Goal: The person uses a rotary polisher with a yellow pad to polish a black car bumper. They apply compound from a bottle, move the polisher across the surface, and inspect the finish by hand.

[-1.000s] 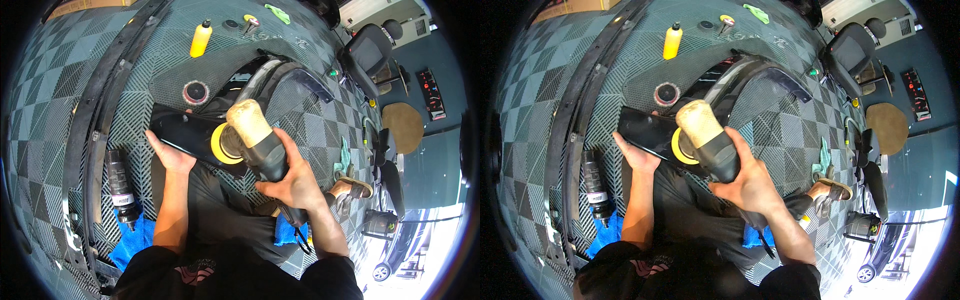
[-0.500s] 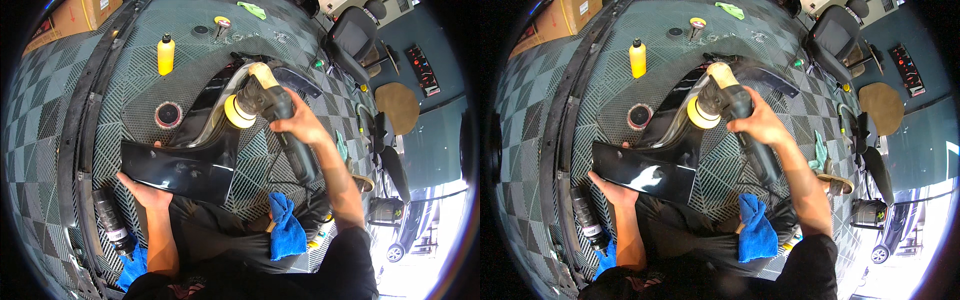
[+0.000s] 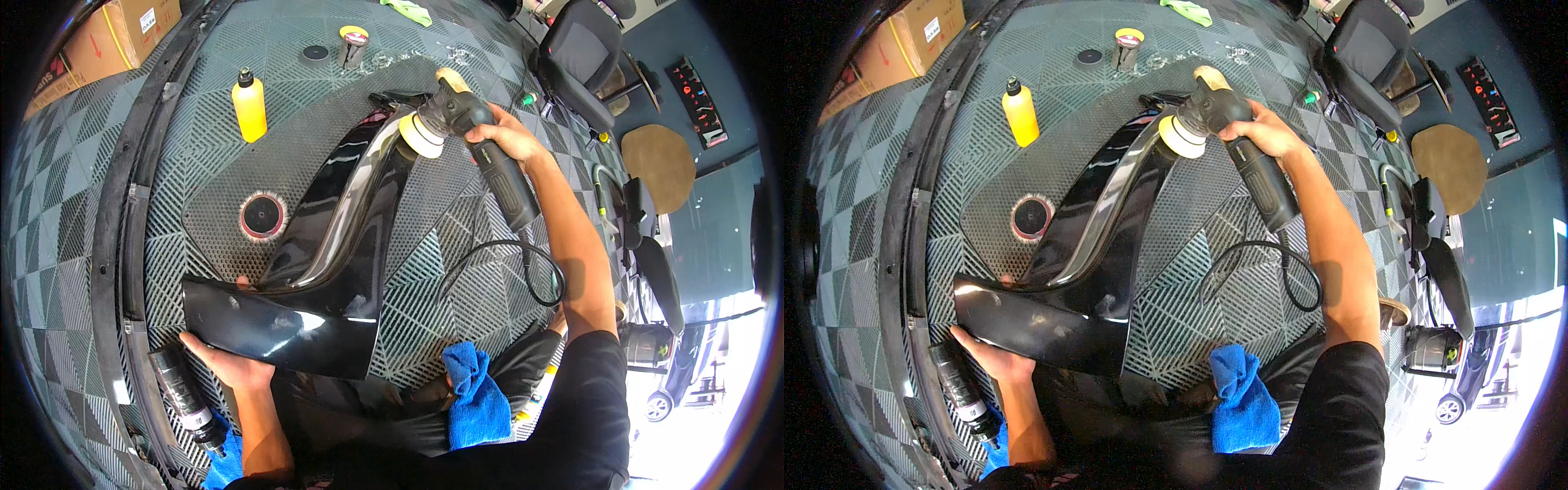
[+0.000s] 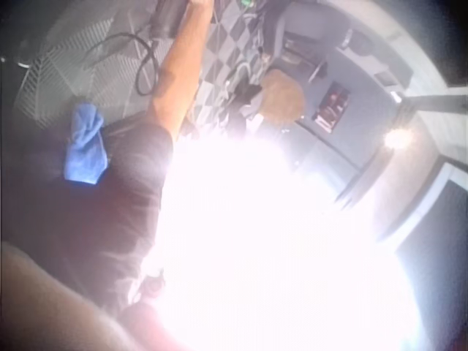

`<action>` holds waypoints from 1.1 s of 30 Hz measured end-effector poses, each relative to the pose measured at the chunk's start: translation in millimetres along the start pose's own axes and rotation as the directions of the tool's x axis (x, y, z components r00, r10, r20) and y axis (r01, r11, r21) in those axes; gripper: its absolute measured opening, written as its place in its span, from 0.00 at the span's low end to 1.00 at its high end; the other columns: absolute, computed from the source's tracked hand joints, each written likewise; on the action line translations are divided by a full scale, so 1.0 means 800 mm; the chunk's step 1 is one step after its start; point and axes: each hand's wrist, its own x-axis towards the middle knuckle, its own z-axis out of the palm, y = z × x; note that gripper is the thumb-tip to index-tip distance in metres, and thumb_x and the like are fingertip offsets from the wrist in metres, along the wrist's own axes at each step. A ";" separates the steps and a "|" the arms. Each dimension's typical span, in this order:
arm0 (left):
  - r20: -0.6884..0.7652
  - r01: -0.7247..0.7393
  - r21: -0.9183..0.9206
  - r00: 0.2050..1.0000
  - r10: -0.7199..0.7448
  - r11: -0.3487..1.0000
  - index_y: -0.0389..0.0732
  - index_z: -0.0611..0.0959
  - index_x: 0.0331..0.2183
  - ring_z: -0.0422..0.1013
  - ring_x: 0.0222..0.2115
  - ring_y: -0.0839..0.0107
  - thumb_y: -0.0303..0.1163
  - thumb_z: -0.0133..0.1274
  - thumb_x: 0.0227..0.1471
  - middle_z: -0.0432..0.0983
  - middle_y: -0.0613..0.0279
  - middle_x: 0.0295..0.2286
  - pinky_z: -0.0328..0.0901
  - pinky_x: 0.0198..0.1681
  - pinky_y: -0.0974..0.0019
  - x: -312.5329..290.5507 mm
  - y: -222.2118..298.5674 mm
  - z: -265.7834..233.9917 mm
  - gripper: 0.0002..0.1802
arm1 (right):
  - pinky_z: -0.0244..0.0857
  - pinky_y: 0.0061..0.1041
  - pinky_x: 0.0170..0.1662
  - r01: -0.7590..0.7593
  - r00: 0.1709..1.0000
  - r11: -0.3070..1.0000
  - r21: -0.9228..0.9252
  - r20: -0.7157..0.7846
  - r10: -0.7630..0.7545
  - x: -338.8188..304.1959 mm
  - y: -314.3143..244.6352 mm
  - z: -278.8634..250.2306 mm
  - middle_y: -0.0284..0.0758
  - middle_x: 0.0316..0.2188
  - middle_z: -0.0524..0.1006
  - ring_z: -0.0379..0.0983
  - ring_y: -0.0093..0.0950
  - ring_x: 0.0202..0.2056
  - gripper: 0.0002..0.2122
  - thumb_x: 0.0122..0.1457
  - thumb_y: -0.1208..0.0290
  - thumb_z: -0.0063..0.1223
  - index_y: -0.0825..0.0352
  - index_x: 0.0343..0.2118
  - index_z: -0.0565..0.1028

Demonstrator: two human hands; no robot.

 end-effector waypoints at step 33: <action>0.238 0.066 -0.124 0.971 -0.035 0.990 0.50 0.71 0.64 0.59 0.64 0.44 0.77 0.36 0.55 0.62 0.41 0.64 0.52 0.67 0.34 -0.001 0.011 -0.024 0.50 | 0.58 0.32 0.65 0.241 0.969 0.952 -0.188 0.101 -0.225 -0.254 0.020 0.122 0.41 0.57 0.72 0.68 0.32 0.59 0.49 0.41 0.70 0.76 0.69 0.67 0.59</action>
